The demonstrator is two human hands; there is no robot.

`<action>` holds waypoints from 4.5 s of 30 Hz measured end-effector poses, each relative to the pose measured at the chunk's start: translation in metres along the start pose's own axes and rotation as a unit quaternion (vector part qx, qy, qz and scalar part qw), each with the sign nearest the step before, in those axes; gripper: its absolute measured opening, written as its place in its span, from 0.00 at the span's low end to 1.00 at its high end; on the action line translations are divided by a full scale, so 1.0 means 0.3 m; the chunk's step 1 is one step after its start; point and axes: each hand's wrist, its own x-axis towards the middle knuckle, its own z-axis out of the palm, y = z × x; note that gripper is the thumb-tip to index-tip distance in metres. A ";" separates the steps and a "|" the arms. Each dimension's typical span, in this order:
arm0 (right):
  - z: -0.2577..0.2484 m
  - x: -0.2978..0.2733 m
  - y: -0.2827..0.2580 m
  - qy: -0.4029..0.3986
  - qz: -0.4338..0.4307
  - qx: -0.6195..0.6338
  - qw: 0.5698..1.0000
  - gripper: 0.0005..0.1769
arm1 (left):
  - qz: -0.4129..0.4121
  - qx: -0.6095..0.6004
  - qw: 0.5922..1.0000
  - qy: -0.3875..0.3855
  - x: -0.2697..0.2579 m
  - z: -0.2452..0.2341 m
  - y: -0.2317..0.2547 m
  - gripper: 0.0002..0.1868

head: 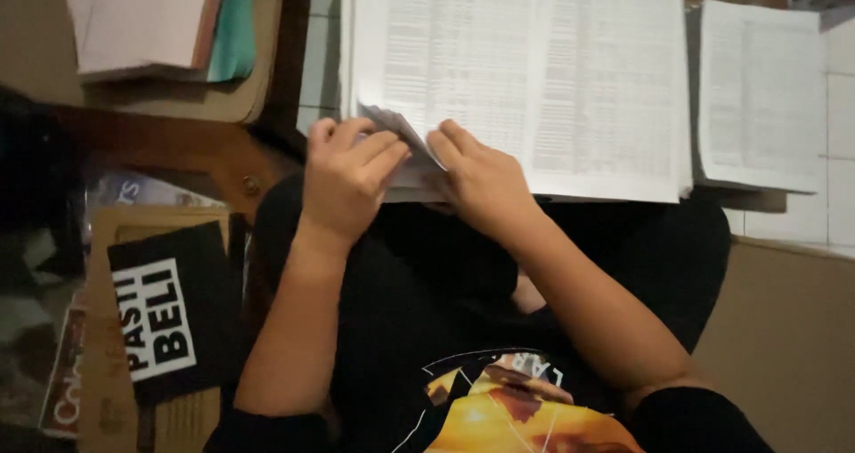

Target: The person verifies and counts pages in a stack of papers by aligning the stack with both hands, then flipping through the pages one by one with one hand.

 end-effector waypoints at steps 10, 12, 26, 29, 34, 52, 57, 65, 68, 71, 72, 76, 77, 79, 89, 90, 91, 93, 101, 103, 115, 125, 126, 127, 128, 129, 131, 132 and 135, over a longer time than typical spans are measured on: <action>-0.252 -0.180 0.471 0.255 0.352 0.302 0.849 0.25 | -0.008 -0.224 0.974 0.012 0.249 0.190 0.351 0.07; -0.454 -0.214 0.406 0.422 0.335 0.420 0.730 0.26 | 0.023 -0.189 0.976 -0.104 0.227 0.336 0.422 0.14; -0.147 -0.396 0.530 -0.064 0.044 0.038 0.996 0.37 | -0.038 -0.159 0.955 -0.247 0.185 0.436 0.381 0.10; -0.109 -0.425 0.530 -0.066 0.034 0.061 0.995 0.38 | 0.056 -0.146 0.977 -0.144 0.181 0.414 0.371 0.10; -0.114 -0.419 0.515 -0.036 -0.005 0.031 0.999 0.35 | 0.076 -0.123 0.989 -0.001 0.239 0.310 0.407 0.13; -0.052 0.046 0.120 0.091 0.014 0.089 0.992 0.18 | -0.152 -0.127 0.938 -0.284 -0.012 0.004 -0.027 0.16; 0.009 0.012 -0.025 -0.031 0.014 0.008 0.999 0.15 | -0.126 -0.032 0.935 -0.330 -0.100 0.092 -0.085 0.07; 0.056 -0.009 -0.029 0.044 -0.030 0.019 0.998 0.18 | -0.017 -0.038 0.998 -0.052 -0.087 0.036 -0.055 0.04; 0.100 0.011 0.091 0.014 0.073 0.117 0.990 0.20 | -0.042 0.006 0.999 0.024 -0.001 0.004 -0.006 0.09; 0.048 -0.007 0.276 0.060 0.240 0.278 0.928 0.19 | -0.090 0.007 0.990 0.110 0.086 0.046 0.096 0.19; 0.003 -0.015 0.333 0.127 0.333 0.345 0.868 0.30 | -0.116 -0.020 0.983 0.140 0.113 0.067 0.135 0.20; -0.186 -0.142 0.482 0.232 0.335 0.269 0.873 0.28 | -0.053 -0.148 0.985 0.068 0.185 0.268 0.322 0.09; -0.237 -0.191 0.518 0.303 0.329 0.211 0.869 0.27 | -0.045 -0.153 0.987 -0.007 0.189 0.314 0.356 0.09; -0.318 -0.267 0.535 0.371 0.320 0.149 0.859 0.26 | -0.035 -0.158 0.983 -0.081 0.194 0.378 0.402 0.10; -0.191 -0.384 0.530 0.009 0.006 0.004 1.000 0.36 | -0.050 -0.097 0.947 -0.301 0.158 0.505 0.386 0.20; -0.138 -0.402 0.550 -0.094 0.058 0.028 0.994 0.41 | -0.027 -0.105 0.965 -0.240 0.123 0.540 0.371 0.24; -0.129 -0.404 0.540 -0.092 0.054 0.028 0.994 0.41 | -0.028 -0.101 0.965 -0.238 0.125 0.520 0.368 0.24; -0.110 -0.422 0.514 -0.074 0.071 0.026 0.994 0.39 | 0.012 -0.110 0.978 -0.177 0.119 0.479 0.370 0.21; -0.217 -0.373 0.479 -0.084 0.090 0.112 0.986 0.37 | 0.036 -0.165 0.985 -0.021 0.202 0.261 0.351 0.03; -0.224 -0.378 0.548 -0.113 0.145 0.163 0.969 0.32 | 0.001 -0.212 0.975 -0.067 0.156 0.225 0.259 0.08; -0.185 0.027 0.172 0.144 0.004 0.052 0.988 0.24 | -0.136 -0.140 0.930 -0.312 -0.013 0.010 -0.048 0.25; 0.019 -0.016 -0.029 -0.019 -0.010 0.015 1.000 0.17 | -0.085 -0.019 0.960 -0.265 -0.138 0.055 -0.085 0.05; 0.087 -0.039 0.003 0.006 -0.035 0.025 0.999 0.20 | -0.057 -0.014 0.975 -0.215 -0.160 0.064 -0.089 0.07; 0.110 -0.042 -0.001 0.005 -0.031 0.022 0.999 0.20 | -0.054 -0.018 0.975 -0.215 -0.150 0.054 -0.087 0.07; 0.133 -0.047 -0.004 0.030 -0.043 0.010 0.999 0.27 | -0.033 -0.018 0.987 -0.158 -0.139 0.044 -0.085 0.08; 0.157 -0.053 -0.009 0.054 -0.055 -0.001 0.997 0.35 | -0.013 -0.017 0.995 -0.101 -0.130 0.031 -0.081 0.10; 0.099 -0.033 -0.026 0.032 -0.006 0.022 0.999 0.26 | -0.010 -0.021 0.999 -0.046 -0.084 0.017 -0.061 0.07; 0.067 -0.023 -0.033 0.011 0.040 0.047 0.998 0.21 | -0.009 -0.023 1.000 0.009 -0.056 0.009 -0.049 0.05; 0.120 0.024 0.170 -0.019 0.177 0.254 0.951 0.18 | -0.084 -0.007 0.994 0.075 0.079 -0.032 0.053 0.10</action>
